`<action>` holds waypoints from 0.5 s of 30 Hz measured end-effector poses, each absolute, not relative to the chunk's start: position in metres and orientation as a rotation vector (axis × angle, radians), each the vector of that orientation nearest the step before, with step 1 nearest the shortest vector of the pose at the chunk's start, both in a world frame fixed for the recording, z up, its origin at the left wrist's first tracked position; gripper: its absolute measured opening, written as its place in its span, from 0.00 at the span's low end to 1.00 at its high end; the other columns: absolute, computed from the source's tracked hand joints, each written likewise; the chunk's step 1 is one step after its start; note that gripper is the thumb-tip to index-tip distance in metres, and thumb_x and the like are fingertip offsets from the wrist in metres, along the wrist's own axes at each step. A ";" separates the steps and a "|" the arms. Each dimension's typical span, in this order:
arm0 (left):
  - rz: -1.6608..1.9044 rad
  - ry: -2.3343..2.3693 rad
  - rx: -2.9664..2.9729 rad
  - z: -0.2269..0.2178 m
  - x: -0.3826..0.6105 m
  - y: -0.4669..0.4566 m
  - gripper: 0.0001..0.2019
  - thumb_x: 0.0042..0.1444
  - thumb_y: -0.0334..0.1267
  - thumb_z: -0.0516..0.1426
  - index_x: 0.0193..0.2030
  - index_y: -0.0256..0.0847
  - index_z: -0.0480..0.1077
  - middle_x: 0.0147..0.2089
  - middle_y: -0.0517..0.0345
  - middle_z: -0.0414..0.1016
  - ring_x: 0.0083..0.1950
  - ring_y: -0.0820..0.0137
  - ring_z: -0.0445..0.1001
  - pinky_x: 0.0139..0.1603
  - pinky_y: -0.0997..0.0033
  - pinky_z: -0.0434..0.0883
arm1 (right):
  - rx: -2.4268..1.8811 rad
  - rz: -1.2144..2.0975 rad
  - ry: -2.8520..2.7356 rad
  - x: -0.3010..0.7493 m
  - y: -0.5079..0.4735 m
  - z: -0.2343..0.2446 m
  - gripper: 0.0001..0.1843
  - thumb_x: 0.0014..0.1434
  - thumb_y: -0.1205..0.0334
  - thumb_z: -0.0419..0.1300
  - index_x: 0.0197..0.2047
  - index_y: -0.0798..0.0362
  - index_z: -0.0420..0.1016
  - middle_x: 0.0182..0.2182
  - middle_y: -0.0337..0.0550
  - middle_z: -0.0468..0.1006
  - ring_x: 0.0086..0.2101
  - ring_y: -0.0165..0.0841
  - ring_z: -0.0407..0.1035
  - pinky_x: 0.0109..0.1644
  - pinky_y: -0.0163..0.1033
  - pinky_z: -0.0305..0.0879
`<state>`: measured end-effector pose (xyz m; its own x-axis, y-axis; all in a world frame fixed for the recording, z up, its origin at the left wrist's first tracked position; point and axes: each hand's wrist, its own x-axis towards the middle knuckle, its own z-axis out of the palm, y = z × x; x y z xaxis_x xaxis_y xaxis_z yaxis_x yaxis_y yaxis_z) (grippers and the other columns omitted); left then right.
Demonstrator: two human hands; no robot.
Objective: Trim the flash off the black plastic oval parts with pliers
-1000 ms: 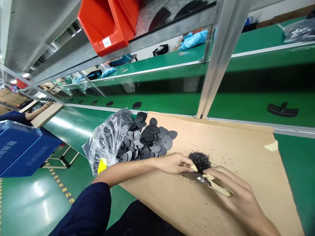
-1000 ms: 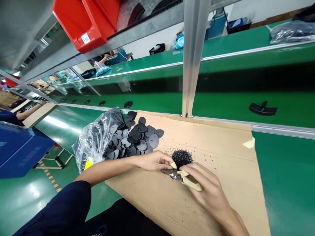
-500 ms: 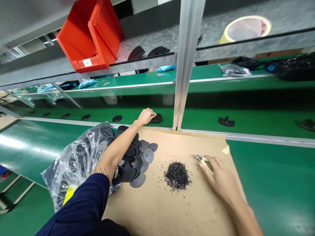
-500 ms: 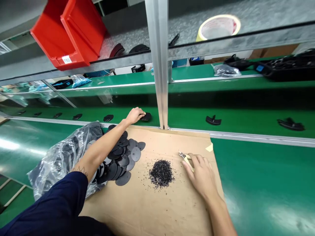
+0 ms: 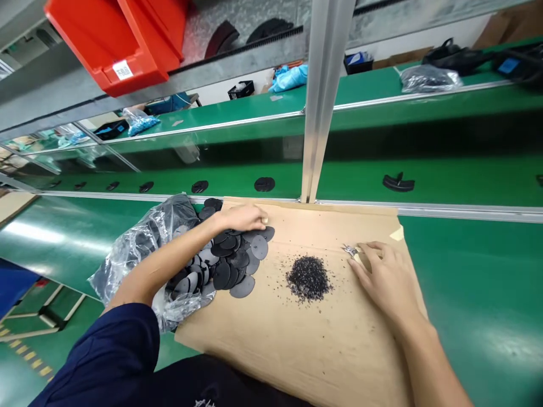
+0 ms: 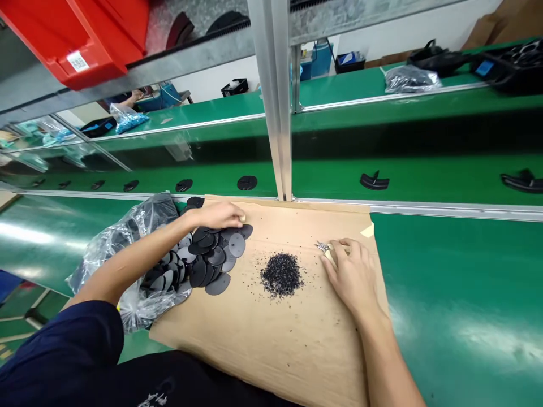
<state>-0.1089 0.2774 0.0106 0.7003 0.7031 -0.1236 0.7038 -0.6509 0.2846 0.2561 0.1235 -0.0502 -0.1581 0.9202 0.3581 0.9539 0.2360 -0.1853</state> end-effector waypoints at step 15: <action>0.474 1.020 2.418 0.006 -0.115 0.233 0.08 0.63 0.39 0.53 0.34 0.40 0.68 0.34 0.55 0.74 0.35 0.67 0.72 0.39 0.71 0.68 | -1.783 0.019 -2.026 0.251 0.115 -0.044 0.25 0.68 0.48 0.52 0.54 0.59 0.77 0.49 0.60 0.75 0.52 0.53 0.69 0.56 0.57 0.68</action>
